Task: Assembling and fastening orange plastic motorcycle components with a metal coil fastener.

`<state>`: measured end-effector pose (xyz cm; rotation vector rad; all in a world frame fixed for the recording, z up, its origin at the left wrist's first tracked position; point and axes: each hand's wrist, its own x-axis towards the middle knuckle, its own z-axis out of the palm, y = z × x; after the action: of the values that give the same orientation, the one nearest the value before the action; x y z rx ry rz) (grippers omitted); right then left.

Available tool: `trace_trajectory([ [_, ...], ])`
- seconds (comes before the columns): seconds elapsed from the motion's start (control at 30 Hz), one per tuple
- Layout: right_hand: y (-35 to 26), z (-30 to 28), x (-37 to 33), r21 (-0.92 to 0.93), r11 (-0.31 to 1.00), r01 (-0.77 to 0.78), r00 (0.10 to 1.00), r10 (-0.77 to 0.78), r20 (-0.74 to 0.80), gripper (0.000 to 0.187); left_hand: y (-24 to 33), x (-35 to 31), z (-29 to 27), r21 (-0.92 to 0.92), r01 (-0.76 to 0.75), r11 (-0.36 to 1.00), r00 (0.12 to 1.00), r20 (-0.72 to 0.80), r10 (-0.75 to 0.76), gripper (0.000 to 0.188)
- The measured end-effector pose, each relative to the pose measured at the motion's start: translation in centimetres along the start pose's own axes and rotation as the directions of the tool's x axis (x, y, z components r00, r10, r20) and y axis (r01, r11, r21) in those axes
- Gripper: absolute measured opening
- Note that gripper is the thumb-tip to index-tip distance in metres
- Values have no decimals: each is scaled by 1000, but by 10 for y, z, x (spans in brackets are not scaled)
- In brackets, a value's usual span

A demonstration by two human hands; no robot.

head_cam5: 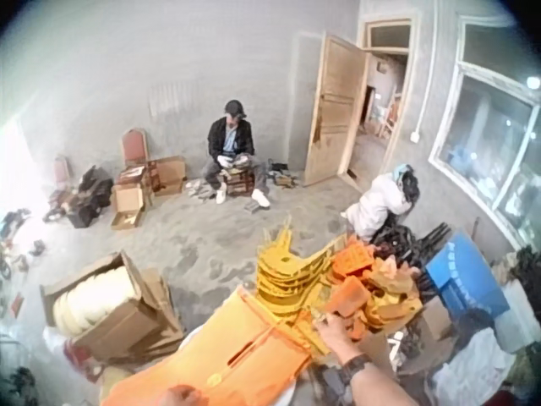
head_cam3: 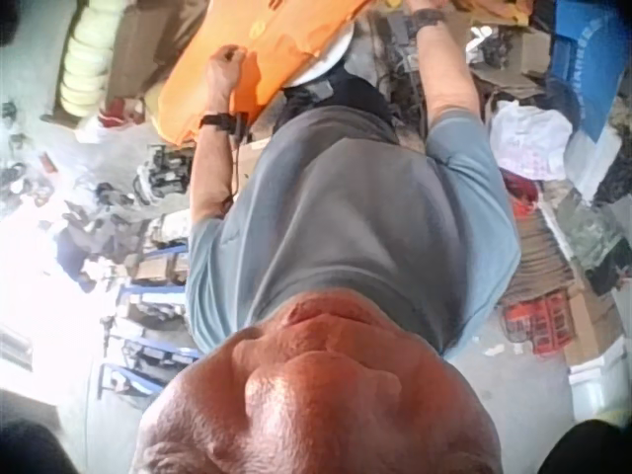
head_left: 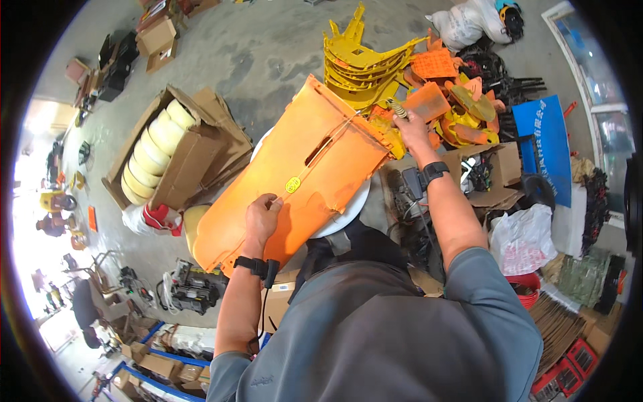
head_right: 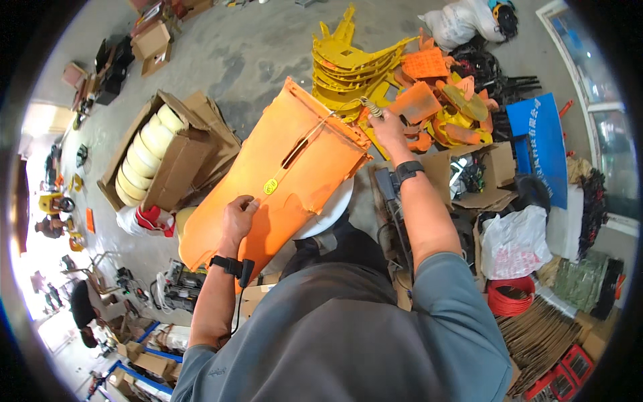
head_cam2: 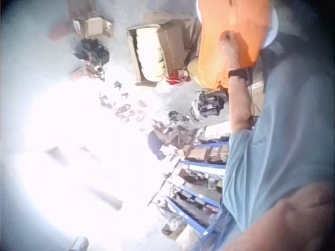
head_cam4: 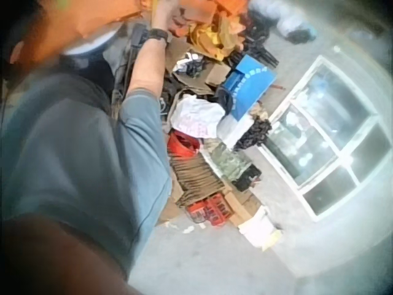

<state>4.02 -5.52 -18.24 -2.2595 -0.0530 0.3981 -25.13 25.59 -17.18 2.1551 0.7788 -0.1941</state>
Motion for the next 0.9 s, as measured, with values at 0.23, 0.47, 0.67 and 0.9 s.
trace_trajectory([
  [0.23,7,26,27,803,584,-118,993,69,95,19,47,28,31,69,-22,997,996,93,16,32],
  [0.47,15,6,76,988,78,-130,975,193,113,11,99,54,59,67,-13,998,999,31,11,28],
  [0.67,58,-45,124,991,-129,38,984,177,-14,13,105,61,59,-58,105,993,994,-13,-106,22],
  [0.9,66,-20,102,799,537,-271,958,68,279,29,107,66,62,-140,119,983,989,106,-104,25],
])
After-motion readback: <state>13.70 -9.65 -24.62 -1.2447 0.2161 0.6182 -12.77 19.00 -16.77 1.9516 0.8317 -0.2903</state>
